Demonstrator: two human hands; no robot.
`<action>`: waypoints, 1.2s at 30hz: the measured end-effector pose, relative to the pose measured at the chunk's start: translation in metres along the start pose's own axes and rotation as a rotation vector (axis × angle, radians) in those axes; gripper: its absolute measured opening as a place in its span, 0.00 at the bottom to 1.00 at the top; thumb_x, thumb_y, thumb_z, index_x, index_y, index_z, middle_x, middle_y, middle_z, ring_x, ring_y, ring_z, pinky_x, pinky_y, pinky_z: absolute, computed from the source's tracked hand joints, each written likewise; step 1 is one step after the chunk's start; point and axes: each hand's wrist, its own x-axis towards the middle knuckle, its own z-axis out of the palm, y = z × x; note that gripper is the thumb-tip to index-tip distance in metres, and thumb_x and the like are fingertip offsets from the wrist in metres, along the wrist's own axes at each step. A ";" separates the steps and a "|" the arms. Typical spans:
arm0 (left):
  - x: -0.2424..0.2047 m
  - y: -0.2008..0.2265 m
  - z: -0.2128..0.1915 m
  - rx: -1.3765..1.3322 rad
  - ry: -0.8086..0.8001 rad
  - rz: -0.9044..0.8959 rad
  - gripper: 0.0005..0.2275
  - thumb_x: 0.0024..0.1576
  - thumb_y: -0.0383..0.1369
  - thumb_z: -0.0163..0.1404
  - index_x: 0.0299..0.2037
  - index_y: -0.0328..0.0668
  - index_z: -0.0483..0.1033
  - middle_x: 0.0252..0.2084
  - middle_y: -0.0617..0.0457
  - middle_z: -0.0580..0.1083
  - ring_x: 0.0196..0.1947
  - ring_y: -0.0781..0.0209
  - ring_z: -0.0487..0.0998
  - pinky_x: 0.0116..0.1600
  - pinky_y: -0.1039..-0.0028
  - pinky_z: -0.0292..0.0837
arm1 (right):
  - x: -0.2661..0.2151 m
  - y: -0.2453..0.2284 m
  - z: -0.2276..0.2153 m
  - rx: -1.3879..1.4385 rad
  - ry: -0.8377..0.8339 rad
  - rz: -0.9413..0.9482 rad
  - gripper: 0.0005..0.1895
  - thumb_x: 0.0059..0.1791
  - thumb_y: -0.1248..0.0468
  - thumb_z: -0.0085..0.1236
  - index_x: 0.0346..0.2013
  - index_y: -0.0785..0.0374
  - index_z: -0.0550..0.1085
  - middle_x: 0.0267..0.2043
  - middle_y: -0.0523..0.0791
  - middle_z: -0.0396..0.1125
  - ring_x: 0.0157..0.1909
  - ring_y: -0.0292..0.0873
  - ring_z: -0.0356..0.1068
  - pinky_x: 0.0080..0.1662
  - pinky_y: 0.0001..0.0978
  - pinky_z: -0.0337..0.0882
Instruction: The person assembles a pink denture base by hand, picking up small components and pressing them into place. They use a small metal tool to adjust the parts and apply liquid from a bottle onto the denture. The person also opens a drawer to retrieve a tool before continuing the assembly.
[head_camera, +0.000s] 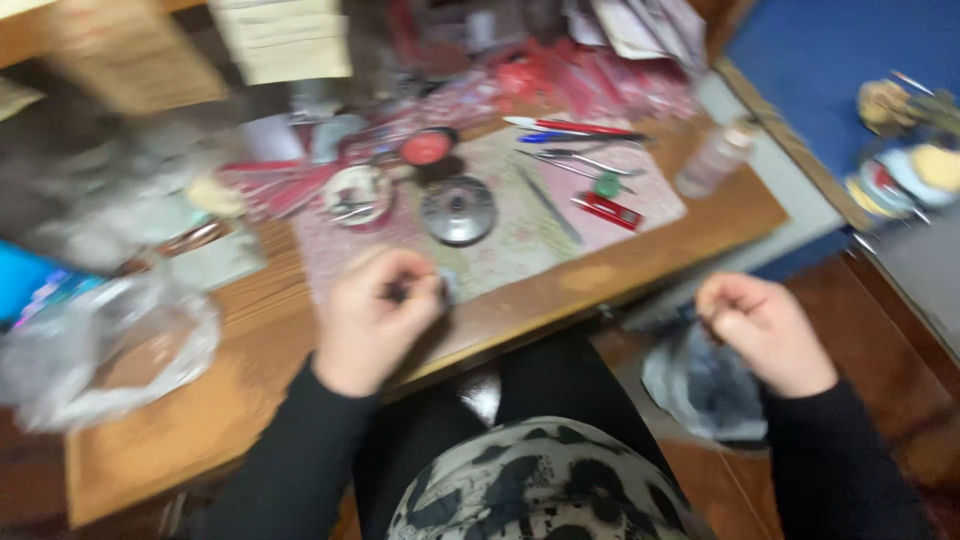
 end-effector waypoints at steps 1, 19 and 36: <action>-0.001 0.000 -0.003 0.043 0.001 -0.044 0.04 0.54 0.27 0.58 0.36 0.37 0.78 0.31 0.53 0.75 0.31 0.63 0.75 0.37 0.73 0.71 | -0.012 0.011 -0.029 -0.129 0.087 0.041 0.03 0.48 0.68 0.51 0.32 0.64 0.72 0.30 0.38 0.64 0.31 0.32 0.63 0.35 0.25 0.65; -0.012 0.006 0.000 0.130 0.047 0.059 0.04 0.55 0.26 0.59 0.39 0.38 0.81 0.33 0.49 0.77 0.35 0.54 0.78 0.42 0.67 0.72 | 0.029 -0.096 0.141 -0.560 -0.052 -0.473 0.08 0.47 0.65 0.63 0.40 0.64 0.79 0.38 0.44 0.76 0.39 0.38 0.76 0.42 0.29 0.75; -0.007 -0.025 -0.006 0.151 0.177 0.085 0.04 0.53 0.30 0.61 0.36 0.42 0.82 0.31 0.51 0.78 0.33 0.50 0.78 0.43 0.64 0.73 | 0.110 -0.092 0.245 -0.624 -0.125 -0.570 0.04 0.49 0.66 0.61 0.35 0.64 0.76 0.31 0.47 0.72 0.33 0.45 0.73 0.37 0.35 0.71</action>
